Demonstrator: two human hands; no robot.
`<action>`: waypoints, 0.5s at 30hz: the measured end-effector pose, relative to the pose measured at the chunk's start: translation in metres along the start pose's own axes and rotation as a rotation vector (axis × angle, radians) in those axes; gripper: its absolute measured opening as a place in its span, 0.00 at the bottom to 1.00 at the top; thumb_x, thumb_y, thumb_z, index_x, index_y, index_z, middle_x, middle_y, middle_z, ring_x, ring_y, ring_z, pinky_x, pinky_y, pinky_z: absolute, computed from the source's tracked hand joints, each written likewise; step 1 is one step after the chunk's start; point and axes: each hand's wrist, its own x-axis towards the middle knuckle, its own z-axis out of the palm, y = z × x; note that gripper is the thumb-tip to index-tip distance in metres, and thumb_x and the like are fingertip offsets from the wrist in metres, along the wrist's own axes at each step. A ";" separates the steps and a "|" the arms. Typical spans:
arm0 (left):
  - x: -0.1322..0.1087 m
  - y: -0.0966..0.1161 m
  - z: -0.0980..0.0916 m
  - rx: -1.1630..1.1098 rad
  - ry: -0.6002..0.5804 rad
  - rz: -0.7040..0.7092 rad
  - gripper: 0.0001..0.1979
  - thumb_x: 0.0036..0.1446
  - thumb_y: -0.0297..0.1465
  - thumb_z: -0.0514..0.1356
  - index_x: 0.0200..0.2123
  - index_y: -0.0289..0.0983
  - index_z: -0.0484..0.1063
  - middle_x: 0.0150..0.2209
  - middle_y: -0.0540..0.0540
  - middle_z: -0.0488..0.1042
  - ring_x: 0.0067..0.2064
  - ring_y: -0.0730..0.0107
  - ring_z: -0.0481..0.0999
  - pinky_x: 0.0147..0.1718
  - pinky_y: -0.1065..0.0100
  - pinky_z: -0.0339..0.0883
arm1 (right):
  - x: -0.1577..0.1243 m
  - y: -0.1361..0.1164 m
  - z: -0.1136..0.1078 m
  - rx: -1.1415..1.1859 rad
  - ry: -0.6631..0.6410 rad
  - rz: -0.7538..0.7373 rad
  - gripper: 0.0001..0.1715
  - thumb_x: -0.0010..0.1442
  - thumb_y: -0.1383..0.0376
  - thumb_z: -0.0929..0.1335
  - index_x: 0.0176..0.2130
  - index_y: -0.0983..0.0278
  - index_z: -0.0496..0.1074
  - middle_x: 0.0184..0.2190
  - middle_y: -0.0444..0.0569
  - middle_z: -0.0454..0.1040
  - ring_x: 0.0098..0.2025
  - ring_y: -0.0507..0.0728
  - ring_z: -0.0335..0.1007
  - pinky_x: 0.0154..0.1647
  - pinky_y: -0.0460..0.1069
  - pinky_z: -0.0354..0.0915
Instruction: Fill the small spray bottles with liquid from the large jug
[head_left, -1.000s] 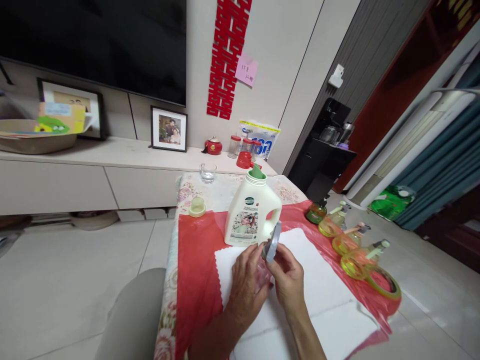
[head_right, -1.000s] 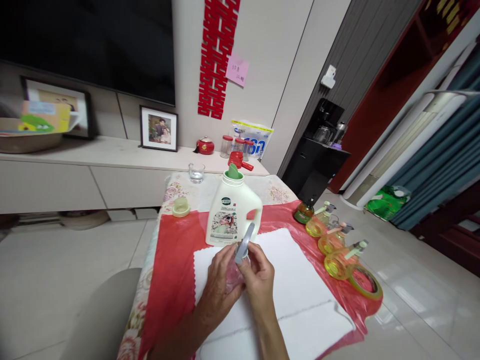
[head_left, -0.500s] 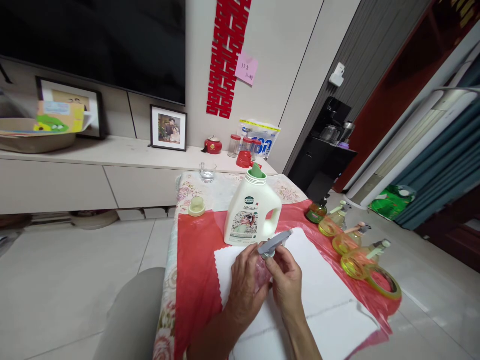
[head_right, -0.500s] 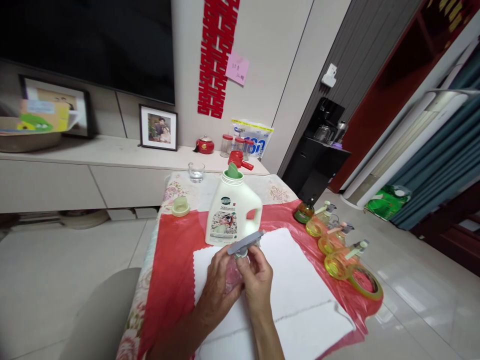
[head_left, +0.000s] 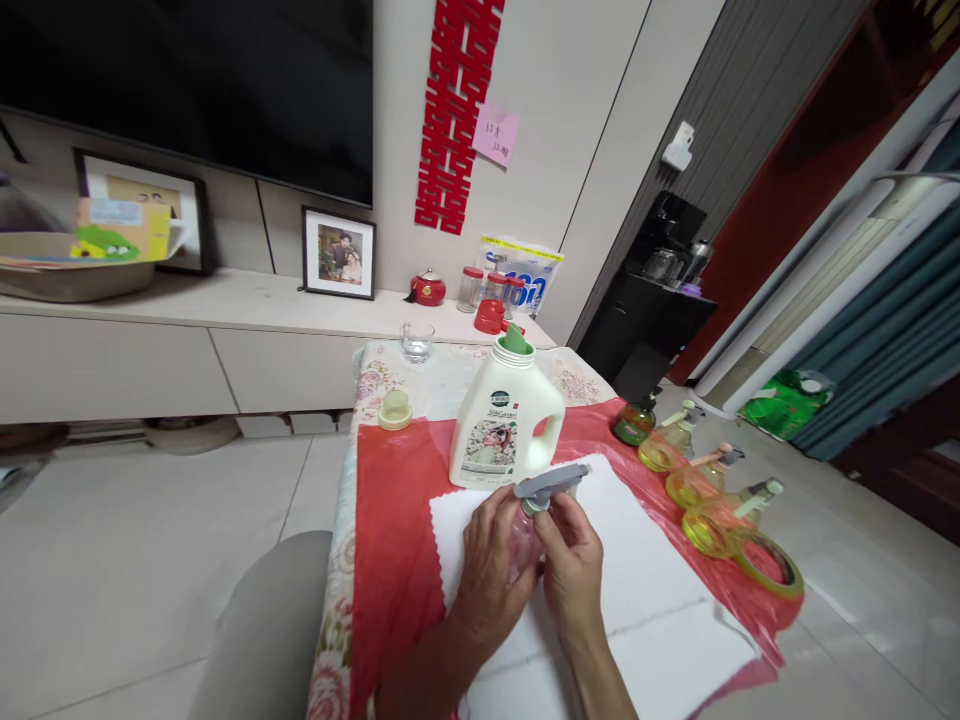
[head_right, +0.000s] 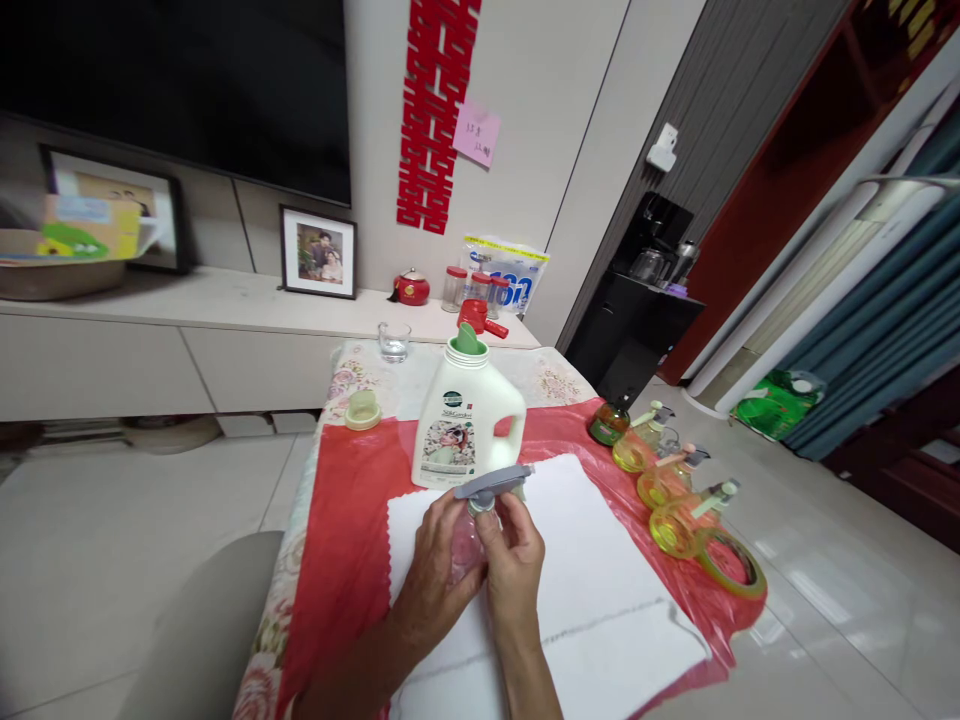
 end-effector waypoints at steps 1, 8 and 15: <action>0.000 0.000 0.000 -0.008 -0.002 0.000 0.33 0.56 0.22 0.57 0.63 0.43 0.55 0.61 0.37 0.65 0.62 0.54 0.69 0.58 0.50 0.69 | 0.000 0.000 0.002 -0.005 0.018 -0.007 0.27 0.49 0.52 0.78 0.45 0.63 0.79 0.47 0.54 0.81 0.50 0.64 0.76 0.56 0.60 0.68; 0.000 0.000 0.000 -0.025 0.006 0.017 0.31 0.58 0.23 0.56 0.64 0.41 0.55 0.60 0.36 0.66 0.62 0.53 0.68 0.58 0.50 0.68 | -0.006 -0.006 0.006 -0.056 0.020 -0.047 0.25 0.52 0.53 0.76 0.46 0.62 0.78 0.48 0.52 0.79 0.52 0.62 0.73 0.58 0.58 0.65; 0.000 -0.001 0.000 0.002 -0.004 0.008 0.32 0.58 0.25 0.57 0.65 0.40 0.54 0.60 0.35 0.66 0.62 0.52 0.68 0.58 0.51 0.67 | -0.008 -0.007 0.009 -0.107 0.017 -0.068 0.22 0.53 0.54 0.76 0.44 0.62 0.77 0.43 0.49 0.78 0.47 0.59 0.72 0.53 0.55 0.66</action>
